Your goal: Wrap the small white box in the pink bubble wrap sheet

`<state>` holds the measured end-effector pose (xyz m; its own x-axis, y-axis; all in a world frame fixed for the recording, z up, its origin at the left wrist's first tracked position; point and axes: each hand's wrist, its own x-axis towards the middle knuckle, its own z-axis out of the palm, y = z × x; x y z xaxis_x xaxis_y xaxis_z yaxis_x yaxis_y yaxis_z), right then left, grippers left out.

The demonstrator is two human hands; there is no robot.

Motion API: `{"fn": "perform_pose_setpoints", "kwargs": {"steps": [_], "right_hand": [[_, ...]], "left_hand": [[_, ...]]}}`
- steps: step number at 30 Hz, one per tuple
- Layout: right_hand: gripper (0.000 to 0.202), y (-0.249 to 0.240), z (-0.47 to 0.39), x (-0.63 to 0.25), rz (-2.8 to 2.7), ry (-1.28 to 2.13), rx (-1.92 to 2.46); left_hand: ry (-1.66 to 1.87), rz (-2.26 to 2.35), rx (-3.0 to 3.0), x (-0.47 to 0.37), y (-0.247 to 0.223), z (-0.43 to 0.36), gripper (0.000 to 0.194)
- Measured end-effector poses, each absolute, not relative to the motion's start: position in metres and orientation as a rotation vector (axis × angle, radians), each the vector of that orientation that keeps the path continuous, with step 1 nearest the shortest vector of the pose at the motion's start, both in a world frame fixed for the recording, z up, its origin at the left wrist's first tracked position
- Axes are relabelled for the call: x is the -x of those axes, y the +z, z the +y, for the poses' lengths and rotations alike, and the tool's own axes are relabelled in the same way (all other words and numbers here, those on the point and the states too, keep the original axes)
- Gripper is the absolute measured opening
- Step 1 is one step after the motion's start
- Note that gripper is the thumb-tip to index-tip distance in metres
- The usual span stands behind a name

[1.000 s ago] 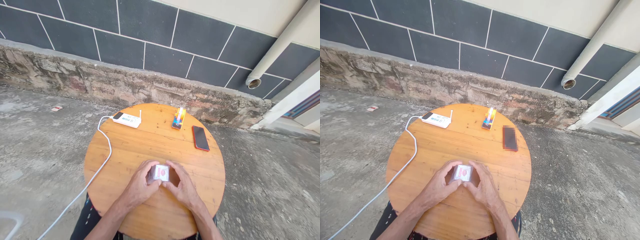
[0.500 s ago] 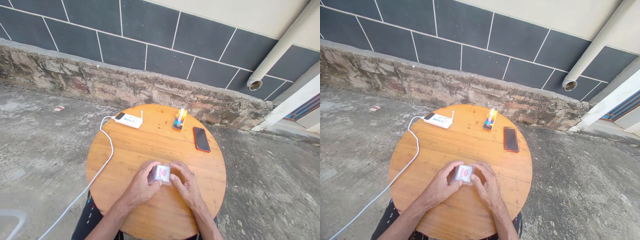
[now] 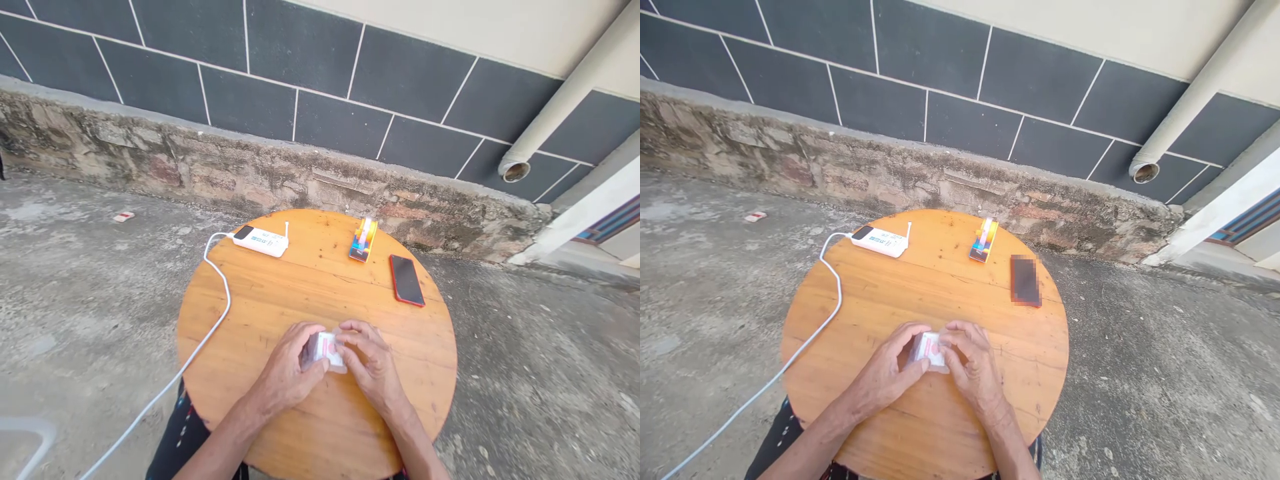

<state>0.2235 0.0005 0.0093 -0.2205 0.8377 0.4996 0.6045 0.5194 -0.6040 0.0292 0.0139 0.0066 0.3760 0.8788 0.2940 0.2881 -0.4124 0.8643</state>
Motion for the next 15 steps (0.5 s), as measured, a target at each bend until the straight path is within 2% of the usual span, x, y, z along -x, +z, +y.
{"fn": "perform_pose_setpoints", "kwargs": {"steps": [7, 15], "right_hand": [[0.016, 0.021, 0.003, -0.216, -2.128, 0.009, 1.212], [0.019, 0.022, 0.003, -0.208, -2.025, 0.185, 1.261]], "left_hand": [[1.02, 1.011, -1.883, -0.03, 0.006, 0.014, 0.039], [1.007, 1.018, -1.883, -0.03, 0.008, 0.014, 0.037]]}}
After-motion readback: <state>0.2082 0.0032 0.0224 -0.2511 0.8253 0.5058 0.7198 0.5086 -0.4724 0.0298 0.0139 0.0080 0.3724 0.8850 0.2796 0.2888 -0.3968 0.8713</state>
